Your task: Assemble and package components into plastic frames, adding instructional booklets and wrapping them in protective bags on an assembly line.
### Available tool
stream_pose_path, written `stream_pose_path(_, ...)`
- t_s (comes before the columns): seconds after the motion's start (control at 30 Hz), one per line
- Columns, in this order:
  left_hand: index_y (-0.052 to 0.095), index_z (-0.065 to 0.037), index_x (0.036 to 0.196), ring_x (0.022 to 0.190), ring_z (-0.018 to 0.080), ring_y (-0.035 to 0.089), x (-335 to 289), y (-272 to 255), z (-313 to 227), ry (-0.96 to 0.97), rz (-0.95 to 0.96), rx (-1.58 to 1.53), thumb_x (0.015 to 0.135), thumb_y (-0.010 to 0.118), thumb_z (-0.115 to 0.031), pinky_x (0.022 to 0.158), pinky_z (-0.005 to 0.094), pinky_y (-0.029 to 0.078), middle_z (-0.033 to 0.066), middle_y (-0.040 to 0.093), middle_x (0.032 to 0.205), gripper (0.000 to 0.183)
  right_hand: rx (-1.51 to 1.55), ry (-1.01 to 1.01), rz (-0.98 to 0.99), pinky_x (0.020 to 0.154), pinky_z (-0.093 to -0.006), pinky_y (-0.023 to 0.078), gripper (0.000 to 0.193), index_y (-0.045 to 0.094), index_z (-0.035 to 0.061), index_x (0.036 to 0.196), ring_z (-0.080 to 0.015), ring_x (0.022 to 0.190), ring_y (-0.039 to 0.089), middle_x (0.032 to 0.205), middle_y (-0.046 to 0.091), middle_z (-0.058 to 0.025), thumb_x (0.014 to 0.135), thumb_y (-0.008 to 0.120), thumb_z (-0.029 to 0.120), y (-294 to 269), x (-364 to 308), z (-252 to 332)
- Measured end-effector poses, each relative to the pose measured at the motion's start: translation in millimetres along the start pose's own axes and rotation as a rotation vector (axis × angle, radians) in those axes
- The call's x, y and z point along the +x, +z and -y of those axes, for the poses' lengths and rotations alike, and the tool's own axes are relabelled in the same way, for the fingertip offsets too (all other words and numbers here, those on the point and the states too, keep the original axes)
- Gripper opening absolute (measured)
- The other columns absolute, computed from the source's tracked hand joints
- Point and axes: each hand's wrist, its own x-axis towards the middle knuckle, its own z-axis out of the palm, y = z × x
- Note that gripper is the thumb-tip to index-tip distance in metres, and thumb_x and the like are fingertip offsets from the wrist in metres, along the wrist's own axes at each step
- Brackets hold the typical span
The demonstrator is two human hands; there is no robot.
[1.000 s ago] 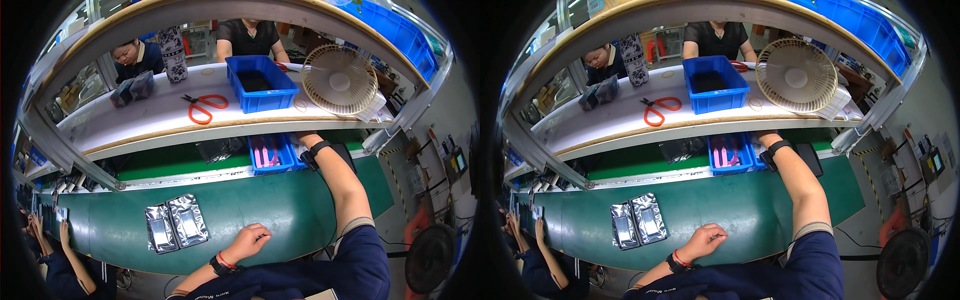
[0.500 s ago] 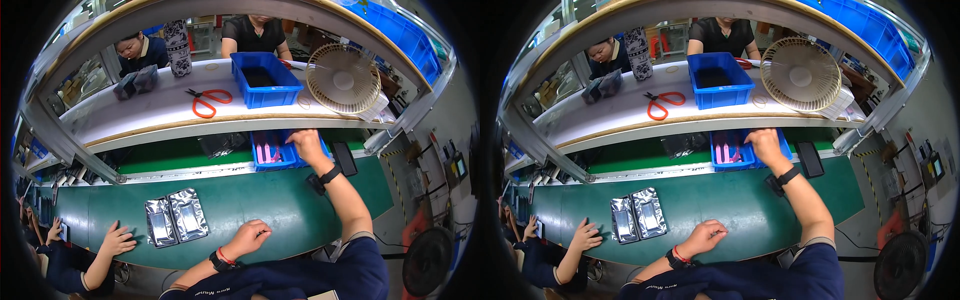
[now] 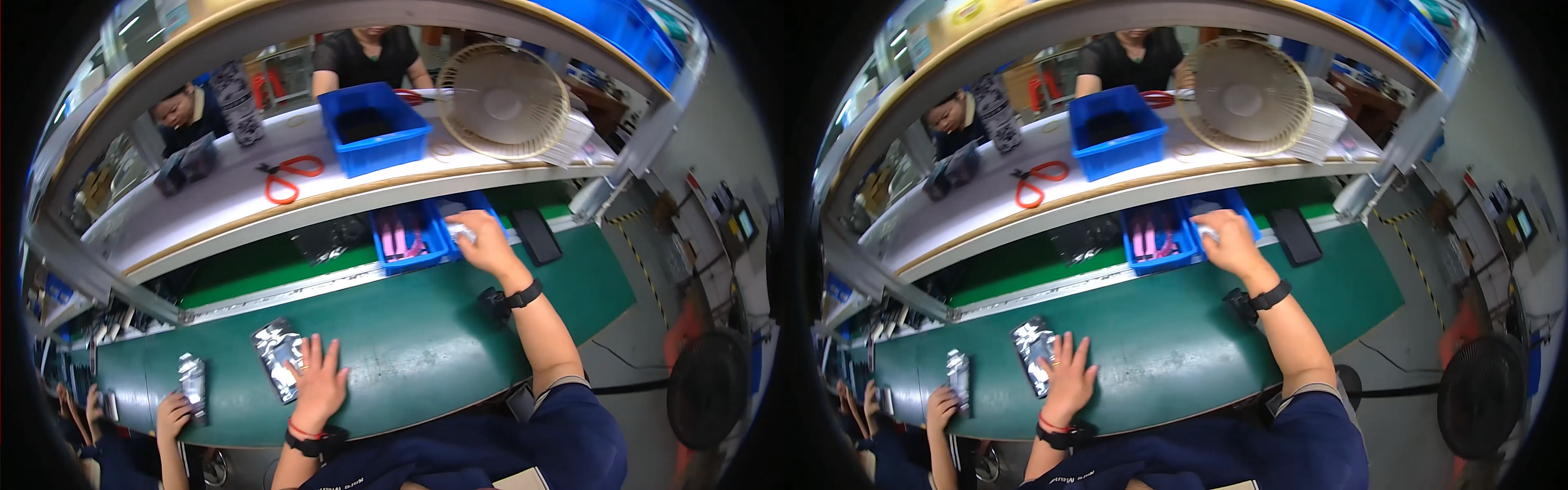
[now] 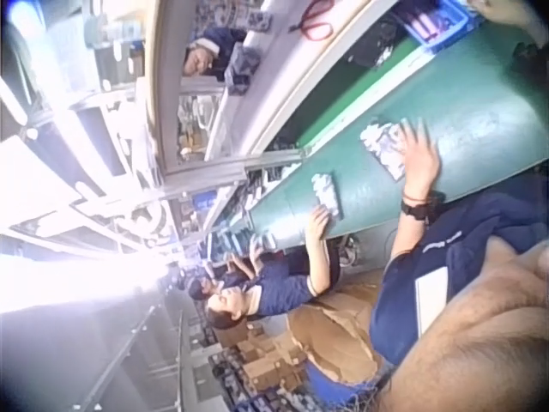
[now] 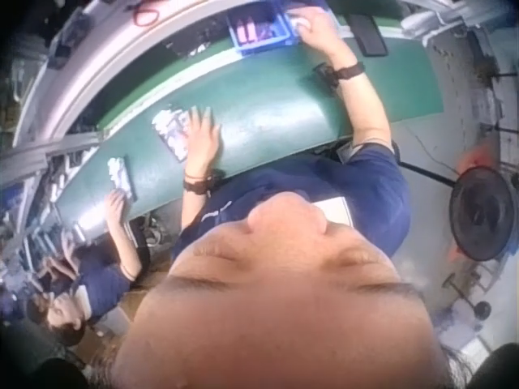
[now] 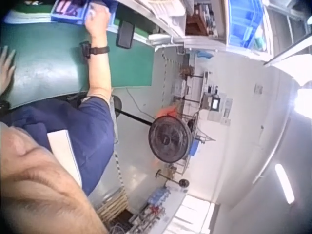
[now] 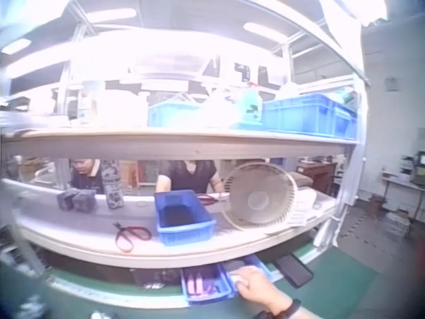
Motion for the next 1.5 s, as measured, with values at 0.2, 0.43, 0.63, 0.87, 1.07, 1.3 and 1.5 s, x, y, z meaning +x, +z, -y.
stream_pose_path(0.2, 0.038, -0.014, 0.137, 0.137, 0.0372, 0.014, -8.2, -21.9, 62.4, -0.240, 0.060, 0.023, 0.087, 0.052, -0.021, 0.100, 0.0691, 0.010, 0.0164, 0.023, 0.147, 0.052, -0.598, 0.937, -0.135, 0.088, -0.0440, 0.044, 0.033, 0.065, 0.0042, 0.103, -0.0369, 0.102, 0.055, 0.108, 0.061, -0.0168, 0.079, 0.064, 0.027, -69.5, -66.5, -127.7)
stream_pose_path(0.43, 0.041, -0.017, 0.136, 0.139, 0.0331, 0.013, -38.0, -49.8, 169.0, -0.255, 0.080, -0.022, 0.087, 0.050, -0.017, 0.103, 0.0654, 0.006, 0.0124, 0.022, 0.149, 0.049, -0.481, 1.063, -0.199, 0.082, -0.0448, 0.047, 0.024, 0.065, 0.0036, 0.100, -0.0368, 0.094, 0.060, 0.102, 0.064, -0.0170, 0.085, 0.057, 0.021, -85.0, -127.7, -153.3)
stream_pose_path(0.63, 0.051, -0.006, 0.123, 0.134, 0.0350, 0.026, -36.2, -73.1, 144.0, -0.060, -0.214, 0.028, 0.081, 0.059, -0.010, 0.107, 0.0502, 0.020, 0.0166, 0.035, 0.141, 0.043, 0.056, 0.707, -0.609, 0.082, -0.0372, 0.046, 0.028, 0.056, -0.0022, 0.108, -0.0314, 0.097, 0.059, 0.103, 0.060, -0.0204, 0.082, 0.058, 0.008, -71.2, -188.6, -65.8)
stream_pose_path(0.87, 0.057, -0.002, 0.111, 0.085, 0.0129, 0.061, 33.0, -29.3, -74.3, 0.109, 0.081, -1.337, 0.088, 0.061, -0.014, 0.070, 0.0239, 0.050, 0.0056, 0.062, 0.094, 0.027, 0.122, 0.379, -0.339, 0.079, -0.0399, 0.041, 0.026, 0.051, -0.0013, 0.103, -0.0345, 0.089, 0.049, 0.096, 0.047, -0.0191, 0.078, 0.057, 0.002, 6.4, -154.9, 136.8)
stream_pose_path(1.07, 0.047, -0.002, 0.093, 0.067, 0.0099, 0.057, 46.0, -27.4, -77.1, 0.021, -0.008, -1.576, 0.093, 0.052, -0.013, 0.052, 0.0205, 0.049, 0.0050, 0.057, 0.080, 0.012, 0.296, 0.202, -0.152, 0.077, -0.0413, 0.042, 0.040, 0.045, -0.0028, 0.108, -0.0365, 0.089, 0.049, 0.098, 0.046, -0.0207, 0.073, 0.066, 0.003, 45.0, -143.8, 183.8)
stream_pose_path(1.3, 0.053, 0.000, 0.086, 0.058, 0.0068, 0.053, 23.5, -42.4, -57.2, 0.126, -0.165, -1.237, 0.090, 0.056, -0.007, 0.050, 0.0207, 0.046, 0.0023, 0.057, 0.071, 0.008, 0.900, 0.346, -0.117, 0.056, -0.0215, 0.042, 0.011, 0.054, 0.0006, 0.085, -0.0056, 0.062, 0.047, 0.070, 0.053, 0.0002, 0.084, 0.063, 0.007, 63.1, -98.2, 194.4)
stream_pose_path(1.5, 0.053, 0.000, 0.082, 0.057, 0.0040, 0.050, 14.9, -51.7, -50.2, 0.077, -0.180, -1.186, 0.088, 0.058, -0.005, 0.048, 0.0202, 0.042, 0.0010, 0.056, 0.068, 0.009, 0.906, 0.346, -0.116, 0.052, -0.0212, 0.039, 0.012, 0.053, 0.0010, 0.081, -0.0042, 0.060, 0.045, 0.066, 0.051, 0.0015, 0.086, 0.062, 0.008, 77.6, -89.1, 201.7)
